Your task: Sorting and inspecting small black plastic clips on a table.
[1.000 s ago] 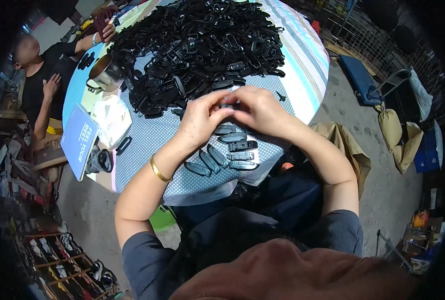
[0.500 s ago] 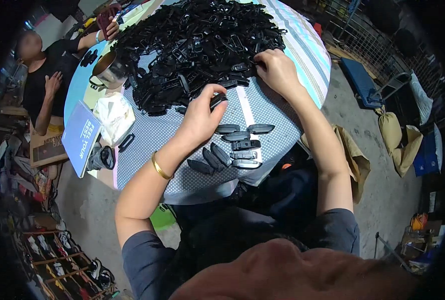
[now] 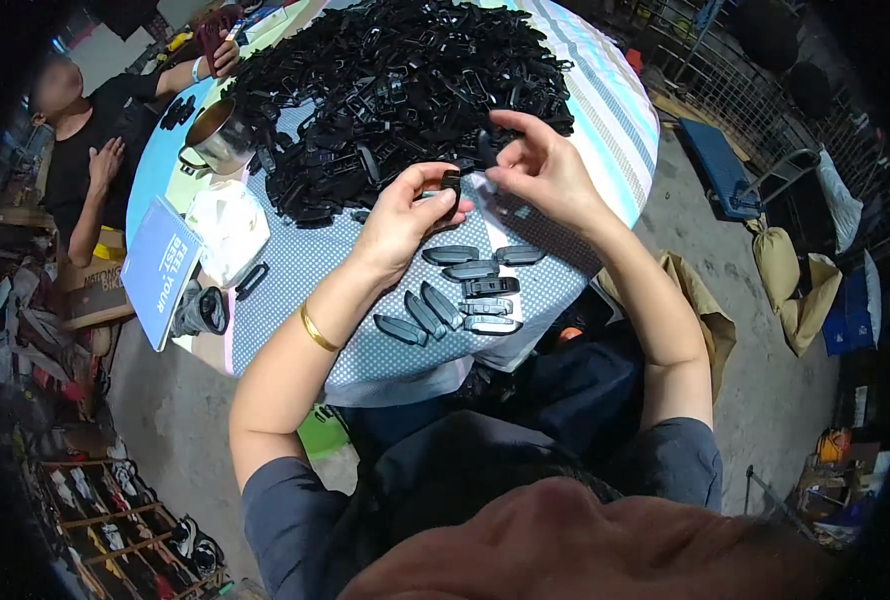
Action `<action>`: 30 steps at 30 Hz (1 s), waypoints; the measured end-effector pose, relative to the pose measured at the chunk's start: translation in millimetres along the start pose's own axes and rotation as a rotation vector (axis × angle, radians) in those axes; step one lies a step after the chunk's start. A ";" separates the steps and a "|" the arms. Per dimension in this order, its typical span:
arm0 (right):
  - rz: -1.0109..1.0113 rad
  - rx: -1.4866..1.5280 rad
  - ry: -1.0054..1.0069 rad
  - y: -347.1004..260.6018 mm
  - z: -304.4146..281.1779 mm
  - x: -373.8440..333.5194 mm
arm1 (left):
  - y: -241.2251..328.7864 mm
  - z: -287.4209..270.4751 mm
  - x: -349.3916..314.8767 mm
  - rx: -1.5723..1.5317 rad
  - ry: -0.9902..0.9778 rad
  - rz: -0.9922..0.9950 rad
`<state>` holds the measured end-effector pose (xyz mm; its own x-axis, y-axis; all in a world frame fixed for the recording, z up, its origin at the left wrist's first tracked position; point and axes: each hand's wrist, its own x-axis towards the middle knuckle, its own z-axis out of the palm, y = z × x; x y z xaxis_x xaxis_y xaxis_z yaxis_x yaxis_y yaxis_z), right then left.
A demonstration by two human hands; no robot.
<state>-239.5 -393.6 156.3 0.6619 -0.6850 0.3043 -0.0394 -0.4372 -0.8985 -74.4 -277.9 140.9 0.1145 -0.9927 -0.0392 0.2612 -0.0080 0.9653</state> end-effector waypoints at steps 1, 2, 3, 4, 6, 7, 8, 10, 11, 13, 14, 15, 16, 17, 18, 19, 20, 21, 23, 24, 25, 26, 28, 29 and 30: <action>0.046 0.069 -0.080 -4.8 0.7 -1.2 | -0.1 -0.2 0.5 0.002 -0.026 0.000; 0.046 0.069 -0.079 -4.6 2.3 -2.0 | -1.2 0.6 0.2 0.003 -0.027 0.000; 0.064 0.195 -0.170 -3.3 4.0 -2.7 | -2.9 2.0 -0.7 -0.005 -0.041 0.028; 0.084 0.322 -0.260 -2.5 5.9 -3.6 | -4.2 2.5 -1.1 -0.013 -0.054 0.055; 0.173 0.339 -0.387 -4.5 5.7 -3.1 | -2.2 0.7 -1.0 -0.021 -0.092 0.047; 0.204 0.250 -0.393 -6.1 4.2 -2.7 | -1.4 0.4 -1.1 -0.018 -0.105 0.068; 0.235 0.161 -0.398 -8.9 2.4 -2.3 | -1.1 0.0 -1.2 -0.014 -0.119 0.089; 0.226 0.174 -0.308 -11.7 -1.0 -2.6 | -3.1 0.6 -1.0 -0.040 -0.082 0.079; 0.217 0.187 -0.216 -12.4 -3.5 -3.1 | -4.4 0.6 -0.7 -0.065 -0.048 0.070; 0.182 0.510 -0.161 -12.4 -7.9 -3.5 | -5.2 -3.5 1.9 -0.050 -0.040 0.097; 0.169 0.659 -0.115 -14.4 -7.4 -3.6 | -5.8 -4.8 2.6 -0.033 -0.034 0.123; 0.199 0.723 -0.083 -17.7 -4.2 -4.7 | -6.6 -4.8 2.5 0.021 0.013 0.154; 0.198 0.723 -0.082 -14.9 0.5 -5.6 | -6.2 -4.1 1.9 0.023 0.012 0.154; 0.207 0.680 -0.099 -8.3 5.9 -6.8 | -5.7 -3.0 0.5 0.043 0.034 0.182; 0.216 0.637 -0.117 -5.5 10.3 -7.9 | -5.2 -2.2 -0.1 0.064 0.056 0.209; 0.256 0.519 -0.083 -11.3 13.4 -9.8 | -5.4 -2.1 -0.1 0.065 0.055 0.208; 0.255 0.521 -0.082 -10.1 14.3 -11.2 | -5.6 -2.1 0.1 0.026 0.068 0.207; 0.236 0.365 -0.085 -7.8 15.2 -12.4 | -5.8 -2.1 0.1 -0.013 0.081 0.205; 0.220 0.160 -0.057 -7.7 17.8 -15.3 | -5.8 -0.2 -1.8 0.027 0.104 0.213; 0.220 0.160 -0.057 -6.9 19.7 -16.4 | -5.6 0.3 -2.6 0.066 0.126 0.222; 0.109 0.122 -0.020 -4.8 21.5 -17.4 | -4.9 0.6 -2.7 0.066 0.126 0.222; -0.002 0.084 0.018 -2.8 22.8 -17.9 | -4.2 0.7 -2.7 0.070 0.134 0.219; -0.047 0.059 0.034 0.5 24.8 -17.8 | -3.4 0.1 -2.8 0.073 0.143 0.215; -0.093 0.035 0.051 0.5 25.7 -17.5 | -3.0 -0.6 -2.8 0.103 0.142 0.236; -0.093 0.035 0.050 -1.2 25.9 -18.0 | -2.7 -1.1 -2.7 0.133 0.140 0.256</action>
<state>-231.9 -365.6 143.8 0.6230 -0.6715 0.4013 0.0468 -0.4800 -0.8760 -74.3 -275.1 138.1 0.2936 -0.9383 0.1827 0.0802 0.2147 0.9734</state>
